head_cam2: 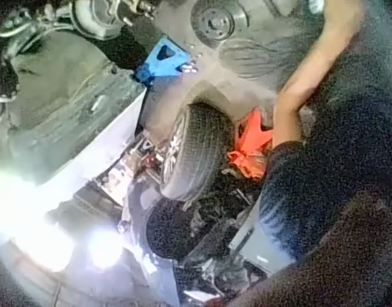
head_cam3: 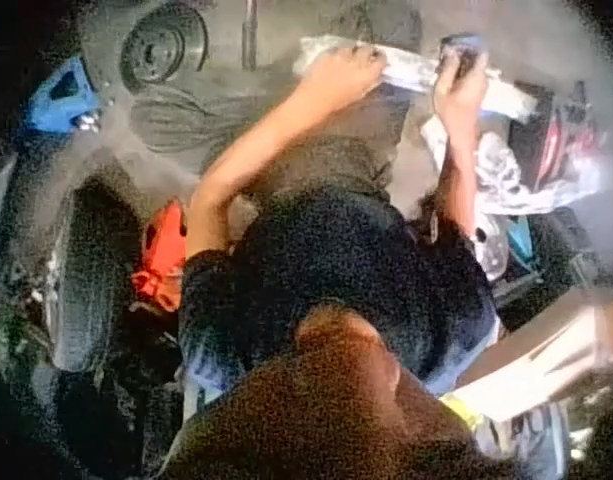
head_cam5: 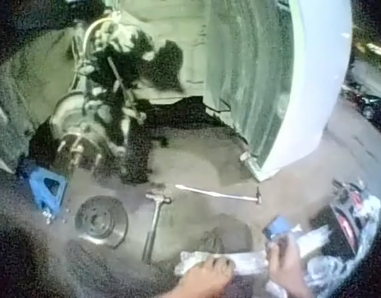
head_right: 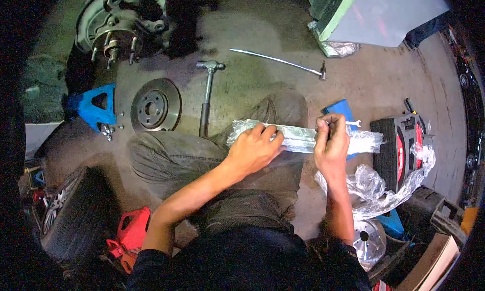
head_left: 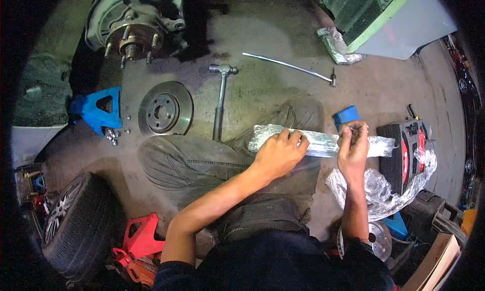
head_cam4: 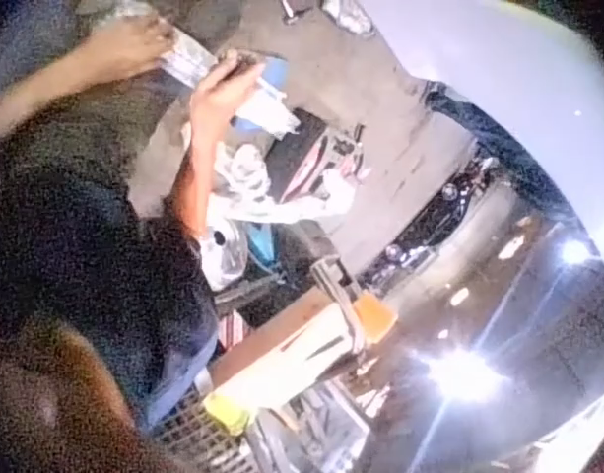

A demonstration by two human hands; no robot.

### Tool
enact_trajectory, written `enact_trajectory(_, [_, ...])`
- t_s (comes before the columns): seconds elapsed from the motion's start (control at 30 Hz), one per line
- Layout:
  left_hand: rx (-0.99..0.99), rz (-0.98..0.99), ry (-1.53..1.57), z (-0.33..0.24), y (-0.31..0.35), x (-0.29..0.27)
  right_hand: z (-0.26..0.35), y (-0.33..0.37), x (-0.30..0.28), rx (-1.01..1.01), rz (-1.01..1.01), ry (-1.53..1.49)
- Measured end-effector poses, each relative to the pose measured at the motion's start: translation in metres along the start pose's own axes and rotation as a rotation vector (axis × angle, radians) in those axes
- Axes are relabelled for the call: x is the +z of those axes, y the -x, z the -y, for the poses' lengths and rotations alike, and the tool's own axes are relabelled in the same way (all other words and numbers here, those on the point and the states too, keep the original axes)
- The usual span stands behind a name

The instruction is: Assemble a performance brake rotor and unpack new automotive parts.

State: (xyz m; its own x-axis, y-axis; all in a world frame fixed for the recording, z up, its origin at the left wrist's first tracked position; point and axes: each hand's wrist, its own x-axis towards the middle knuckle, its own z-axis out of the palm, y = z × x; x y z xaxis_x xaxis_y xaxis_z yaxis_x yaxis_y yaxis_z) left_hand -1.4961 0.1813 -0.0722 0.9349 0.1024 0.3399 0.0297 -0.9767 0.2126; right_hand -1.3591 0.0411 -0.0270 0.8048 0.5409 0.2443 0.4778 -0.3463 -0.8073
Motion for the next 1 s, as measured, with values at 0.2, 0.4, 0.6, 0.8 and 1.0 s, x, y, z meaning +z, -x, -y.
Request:
enact_trajectory(0.2, [-0.032, 0.181, 0.006, 0.015, 0.009, -0.004, 0.007, 0.0, 0.0, -0.03, 0.063, 0.128])
enact_trajectory(0.4, [-0.466, 0.493, 0.009, 0.052, 0.049, -0.035, -0.027, -0.01, 0.004, -0.057, 0.104, 0.313])
enact_trajectory(0.6, [-0.594, -0.016, 0.563, 0.089, 0.093, -0.003, -0.072, -0.027, -0.049, -0.182, -0.023, 0.375])
enact_trajectory(0.8, [-0.986, -0.031, 1.046, 0.081, 0.073, -0.007, -0.063, -0.055, -0.117, -0.131, -0.132, 0.859])
enact_trajectory(1.0, [-0.843, 0.026, 0.887, 0.061, 0.049, -0.026, 0.015, 0.019, -0.021, -0.551, 0.479, 0.377])
